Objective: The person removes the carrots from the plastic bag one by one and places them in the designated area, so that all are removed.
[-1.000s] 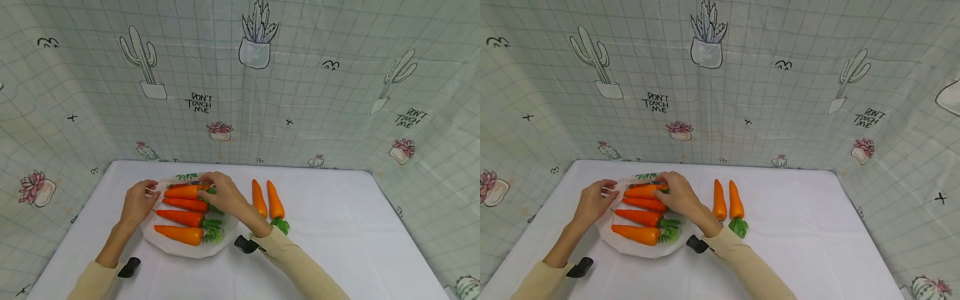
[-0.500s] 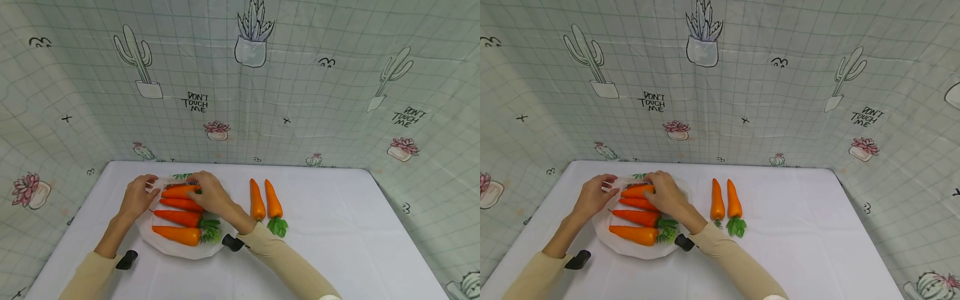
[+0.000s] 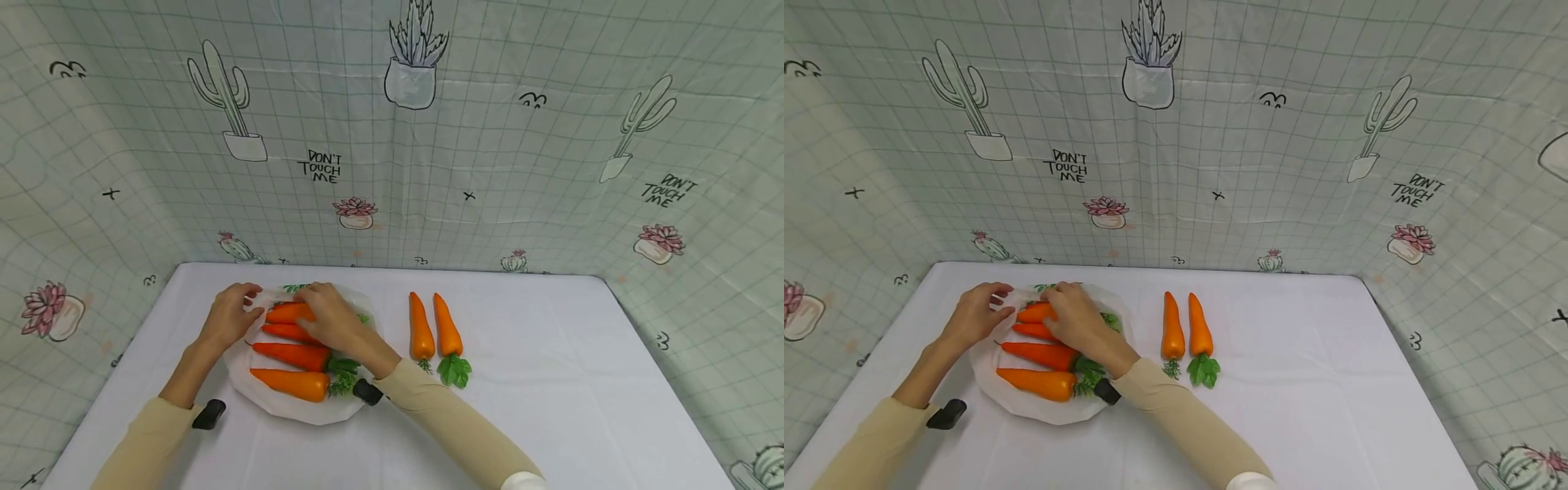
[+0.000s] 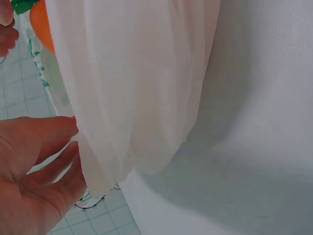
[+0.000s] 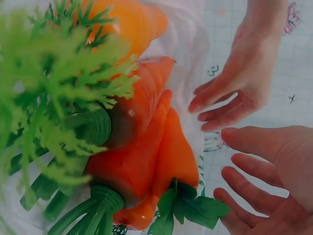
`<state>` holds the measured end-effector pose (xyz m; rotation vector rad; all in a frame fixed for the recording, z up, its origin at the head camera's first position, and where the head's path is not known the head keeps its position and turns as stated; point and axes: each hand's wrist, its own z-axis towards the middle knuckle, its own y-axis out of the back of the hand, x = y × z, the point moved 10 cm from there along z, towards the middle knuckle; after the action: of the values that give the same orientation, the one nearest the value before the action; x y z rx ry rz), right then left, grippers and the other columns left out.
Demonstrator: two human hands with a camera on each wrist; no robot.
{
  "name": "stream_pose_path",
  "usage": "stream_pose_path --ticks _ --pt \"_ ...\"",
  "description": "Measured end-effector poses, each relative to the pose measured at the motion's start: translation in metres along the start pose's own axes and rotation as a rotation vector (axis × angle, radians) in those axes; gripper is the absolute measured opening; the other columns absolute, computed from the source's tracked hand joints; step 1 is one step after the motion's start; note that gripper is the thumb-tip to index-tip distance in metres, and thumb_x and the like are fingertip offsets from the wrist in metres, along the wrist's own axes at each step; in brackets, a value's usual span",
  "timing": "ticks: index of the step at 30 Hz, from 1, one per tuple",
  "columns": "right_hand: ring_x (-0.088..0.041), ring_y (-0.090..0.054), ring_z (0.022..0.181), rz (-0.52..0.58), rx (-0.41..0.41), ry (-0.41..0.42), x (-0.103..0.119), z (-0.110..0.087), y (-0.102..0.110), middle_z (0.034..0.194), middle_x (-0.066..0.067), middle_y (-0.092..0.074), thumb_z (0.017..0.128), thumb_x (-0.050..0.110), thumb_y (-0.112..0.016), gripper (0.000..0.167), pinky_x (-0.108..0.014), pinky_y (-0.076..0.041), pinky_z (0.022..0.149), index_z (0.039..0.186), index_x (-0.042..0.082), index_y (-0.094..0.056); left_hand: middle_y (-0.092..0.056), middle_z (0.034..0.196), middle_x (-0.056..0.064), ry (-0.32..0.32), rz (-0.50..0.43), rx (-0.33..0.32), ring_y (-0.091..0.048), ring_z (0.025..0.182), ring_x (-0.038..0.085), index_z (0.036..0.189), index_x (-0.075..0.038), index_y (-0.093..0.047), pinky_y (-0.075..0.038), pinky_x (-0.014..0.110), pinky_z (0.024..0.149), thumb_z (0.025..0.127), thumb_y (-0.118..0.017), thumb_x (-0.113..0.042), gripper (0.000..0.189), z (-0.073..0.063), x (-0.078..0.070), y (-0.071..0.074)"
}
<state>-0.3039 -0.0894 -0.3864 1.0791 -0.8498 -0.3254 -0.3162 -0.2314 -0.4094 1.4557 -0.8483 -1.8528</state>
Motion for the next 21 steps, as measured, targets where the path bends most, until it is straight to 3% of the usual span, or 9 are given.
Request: stream_pose_path --ticks 21 --pt "-0.024 -0.059 0.120 -0.260 0.113 -0.021 0.002 0.003 -0.025 0.130 -0.009 -0.066 0.098 0.024 -0.072 0.044 -0.031 -0.043 0.108 0.139 0.009 -0.062 -0.064 0.103 0.034 -0.010 0.019 0.023 -0.066 0.090 0.046 0.116 0.019 -0.060 -0.057 0.057 0.084 0.088 -0.072 0.008 0.032 0.004 0.007 -0.004"
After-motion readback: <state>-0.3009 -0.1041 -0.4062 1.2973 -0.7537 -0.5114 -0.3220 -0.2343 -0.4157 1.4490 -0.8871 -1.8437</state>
